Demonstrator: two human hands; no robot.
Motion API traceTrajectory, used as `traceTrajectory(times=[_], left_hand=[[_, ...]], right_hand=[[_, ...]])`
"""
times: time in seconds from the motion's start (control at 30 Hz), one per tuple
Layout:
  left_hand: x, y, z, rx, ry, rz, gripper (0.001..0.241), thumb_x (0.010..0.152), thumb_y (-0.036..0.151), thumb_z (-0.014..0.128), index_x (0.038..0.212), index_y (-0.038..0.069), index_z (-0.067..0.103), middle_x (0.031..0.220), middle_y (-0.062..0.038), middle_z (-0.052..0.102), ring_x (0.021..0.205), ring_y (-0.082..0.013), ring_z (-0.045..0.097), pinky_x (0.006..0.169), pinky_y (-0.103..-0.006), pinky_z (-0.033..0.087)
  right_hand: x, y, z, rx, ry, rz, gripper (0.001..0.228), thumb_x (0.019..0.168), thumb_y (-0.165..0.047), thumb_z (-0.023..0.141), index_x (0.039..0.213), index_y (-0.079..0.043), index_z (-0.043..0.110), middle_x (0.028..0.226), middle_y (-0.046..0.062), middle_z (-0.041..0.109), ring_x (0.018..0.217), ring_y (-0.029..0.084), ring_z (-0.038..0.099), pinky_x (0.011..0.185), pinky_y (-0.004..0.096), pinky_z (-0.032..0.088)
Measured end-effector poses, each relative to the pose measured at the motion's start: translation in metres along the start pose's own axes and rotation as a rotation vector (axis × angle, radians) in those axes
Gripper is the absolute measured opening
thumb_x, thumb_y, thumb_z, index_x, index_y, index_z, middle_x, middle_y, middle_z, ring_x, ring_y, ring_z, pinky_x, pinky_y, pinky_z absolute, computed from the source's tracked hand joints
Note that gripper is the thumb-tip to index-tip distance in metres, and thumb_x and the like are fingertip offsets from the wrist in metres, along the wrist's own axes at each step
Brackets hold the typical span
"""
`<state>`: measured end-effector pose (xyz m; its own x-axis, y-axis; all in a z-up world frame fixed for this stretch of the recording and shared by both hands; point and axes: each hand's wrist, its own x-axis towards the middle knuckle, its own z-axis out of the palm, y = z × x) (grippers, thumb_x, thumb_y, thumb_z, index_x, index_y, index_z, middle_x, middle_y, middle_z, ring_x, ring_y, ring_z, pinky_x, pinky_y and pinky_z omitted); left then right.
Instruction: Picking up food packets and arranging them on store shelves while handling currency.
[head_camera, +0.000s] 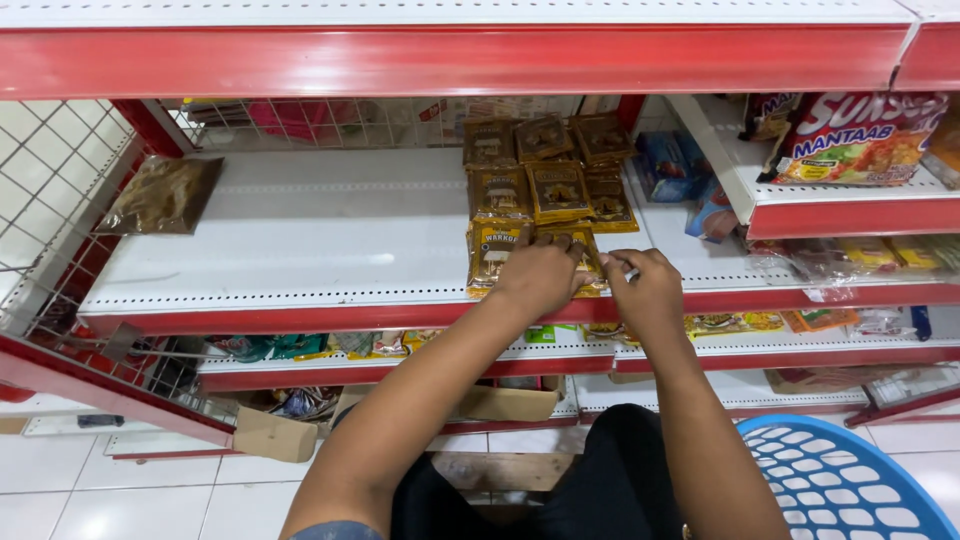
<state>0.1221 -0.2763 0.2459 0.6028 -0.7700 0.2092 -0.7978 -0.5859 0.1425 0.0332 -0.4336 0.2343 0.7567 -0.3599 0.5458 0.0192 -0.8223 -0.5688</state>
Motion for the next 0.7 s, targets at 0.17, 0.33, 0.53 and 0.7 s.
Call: traceTrajectory(times=[0.17,0.33,0.53,0.7], left_hand=[[0.004,0.004,-0.01,0.026,-0.06,0.002,0.051,0.1,0.05,0.052,0.134,0.013,0.06,0.14,-0.014,0.06,0.127,-0.031,0.059,0.121,-0.062,0.025],[0.005,-0.001,0.003,0.06,-0.099,0.002,0.052,0.102,0.051,0.049,0.136,0.013,0.06,0.146,-0.014,0.057,0.127,-0.0292,0.06,0.123,-0.0651,0.023],[0.0,0.002,-0.006,0.049,0.065,0.058,0.064,0.098,0.057,0.049,0.135,0.006,0.06,0.139,-0.021,0.058,0.133,-0.0396,0.051,0.116,-0.0595,0.028],[0.026,-0.003,-0.003,-0.001,0.206,0.082,0.08,0.097,0.068,0.043,0.134,0.0,0.063,0.146,-0.021,0.056,0.141,-0.039,0.048,0.119,-0.0533,0.031]], right_hand=[[-0.013,0.02,-0.017,0.092,0.093,0.015,0.021,0.097,-0.022,0.074,0.103,-0.002,0.078,0.091,0.013,0.072,0.069,0.019,0.066,0.064,0.032,0.052],[-0.054,0.054,-0.032,0.082,0.195,0.044,0.021,0.103,-0.021,0.072,0.105,0.0,0.076,0.086,0.011,0.069,0.07,0.017,0.061,0.065,0.031,0.048],[-0.168,0.162,-0.04,0.325,0.251,0.363,0.025,0.107,-0.025,0.067,0.105,-0.001,0.075,0.084,0.004,0.07,0.073,0.008,0.059,0.065,0.023,0.046],[-0.265,0.248,-0.066,0.075,0.145,0.846,0.03,0.105,-0.027,0.064,0.107,0.0,0.077,0.075,0.005,0.068,0.06,0.012,0.055,0.054,0.028,0.042]])
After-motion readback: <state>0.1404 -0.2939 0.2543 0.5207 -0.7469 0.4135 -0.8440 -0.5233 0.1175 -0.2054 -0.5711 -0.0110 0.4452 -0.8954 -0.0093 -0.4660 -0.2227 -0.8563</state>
